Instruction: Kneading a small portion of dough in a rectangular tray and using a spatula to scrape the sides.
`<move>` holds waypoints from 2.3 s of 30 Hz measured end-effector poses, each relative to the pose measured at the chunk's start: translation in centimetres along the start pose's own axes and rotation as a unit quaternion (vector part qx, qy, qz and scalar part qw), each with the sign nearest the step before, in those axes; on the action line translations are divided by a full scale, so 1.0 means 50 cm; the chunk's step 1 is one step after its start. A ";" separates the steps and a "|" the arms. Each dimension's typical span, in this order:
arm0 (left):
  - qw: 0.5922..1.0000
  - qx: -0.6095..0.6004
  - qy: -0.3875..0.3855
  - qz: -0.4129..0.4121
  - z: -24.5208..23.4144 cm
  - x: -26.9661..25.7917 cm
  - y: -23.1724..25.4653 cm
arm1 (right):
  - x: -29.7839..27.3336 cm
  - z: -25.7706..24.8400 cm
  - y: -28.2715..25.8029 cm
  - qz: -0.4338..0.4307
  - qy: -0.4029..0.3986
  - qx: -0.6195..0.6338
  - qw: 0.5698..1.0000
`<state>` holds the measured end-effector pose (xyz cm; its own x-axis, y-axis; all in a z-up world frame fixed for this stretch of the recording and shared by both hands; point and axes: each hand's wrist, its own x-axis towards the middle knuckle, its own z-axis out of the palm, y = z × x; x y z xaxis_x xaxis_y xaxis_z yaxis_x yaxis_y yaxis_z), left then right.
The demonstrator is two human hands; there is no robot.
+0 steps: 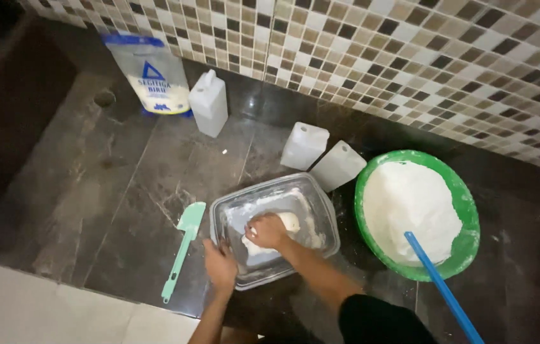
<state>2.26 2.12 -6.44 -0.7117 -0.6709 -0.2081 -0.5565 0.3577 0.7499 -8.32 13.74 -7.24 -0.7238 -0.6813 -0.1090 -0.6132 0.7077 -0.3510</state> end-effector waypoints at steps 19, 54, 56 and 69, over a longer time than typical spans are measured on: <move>0.981 -0.019 -0.176 0.074 -0.123 -0.023 0.076 | -0.086 0.009 0.098 0.150 -0.041 0.206 0.966; 0.982 0.041 -0.183 -0.040 -0.028 -0.006 0.032 | 0.017 0.138 -0.008 0.046 0.048 -0.064 0.996; 0.987 0.052 -0.144 -0.057 -0.004 -0.002 0.000 | 0.021 0.091 -0.030 0.042 0.050 -0.061 0.996; 0.995 -0.040 -0.078 -0.042 -0.021 -0.016 0.066 | -0.247 0.004 -0.024 -0.141 0.079 0.097 0.982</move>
<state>1.46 3.17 -3.15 -0.7253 -0.5856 -0.3620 -0.5855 0.2481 0.7718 1.40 21.27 -5.68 -0.5843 -0.7959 0.1586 -0.7350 0.4362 -0.5192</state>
